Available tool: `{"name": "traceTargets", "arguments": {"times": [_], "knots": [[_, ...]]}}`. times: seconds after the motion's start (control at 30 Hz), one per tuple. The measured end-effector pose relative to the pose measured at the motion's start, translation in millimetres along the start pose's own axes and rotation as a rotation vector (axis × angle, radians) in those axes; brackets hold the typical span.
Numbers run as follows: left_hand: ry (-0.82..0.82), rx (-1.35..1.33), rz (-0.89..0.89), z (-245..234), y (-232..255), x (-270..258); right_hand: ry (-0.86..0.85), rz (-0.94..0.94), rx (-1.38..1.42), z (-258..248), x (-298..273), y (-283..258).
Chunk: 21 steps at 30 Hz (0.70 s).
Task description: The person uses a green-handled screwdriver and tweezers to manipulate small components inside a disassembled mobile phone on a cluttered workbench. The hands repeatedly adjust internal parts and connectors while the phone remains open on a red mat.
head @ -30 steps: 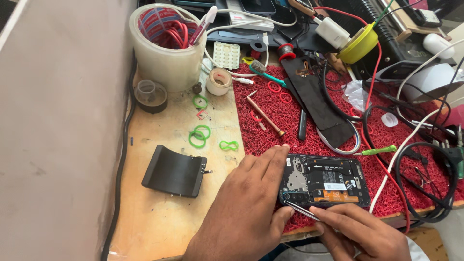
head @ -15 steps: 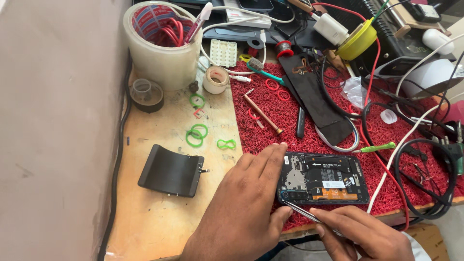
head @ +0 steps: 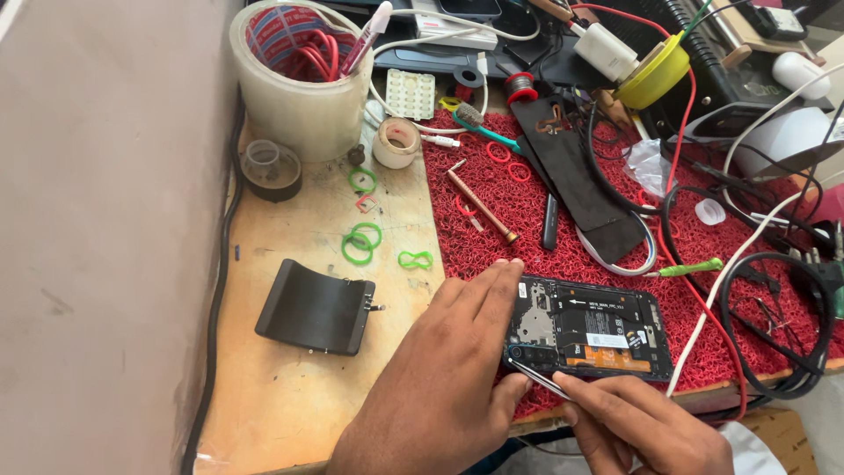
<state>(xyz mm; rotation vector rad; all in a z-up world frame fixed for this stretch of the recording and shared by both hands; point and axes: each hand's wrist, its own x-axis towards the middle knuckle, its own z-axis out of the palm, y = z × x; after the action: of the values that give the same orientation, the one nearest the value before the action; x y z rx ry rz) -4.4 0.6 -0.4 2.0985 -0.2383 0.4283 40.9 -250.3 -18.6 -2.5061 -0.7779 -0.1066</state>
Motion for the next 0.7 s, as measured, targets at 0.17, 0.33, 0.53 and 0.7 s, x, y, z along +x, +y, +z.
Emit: {"name": "traceTargets", "arguments": {"times": [0.17,0.33,0.53,0.7], "knots": [[-0.006,-0.042,-0.022,0.5,-0.4,0.0,0.011,0.052,-0.036,0.8,-1.1,-5.3],[-0.010,-0.062,-0.054,2.2,-2.0,-1.4,0.050,-0.116,0.130,-2.2,3.3,-4.8],[0.041,-0.004,0.008,7.4,-5.1,-5.6,-0.013,0.056,0.036,-20.8,21.3,-2.9],[0.059,-0.027,0.010,0.8,1.9,-7.8,-0.139,-0.370,0.112,-28.8,88.9,-60.4]]}}
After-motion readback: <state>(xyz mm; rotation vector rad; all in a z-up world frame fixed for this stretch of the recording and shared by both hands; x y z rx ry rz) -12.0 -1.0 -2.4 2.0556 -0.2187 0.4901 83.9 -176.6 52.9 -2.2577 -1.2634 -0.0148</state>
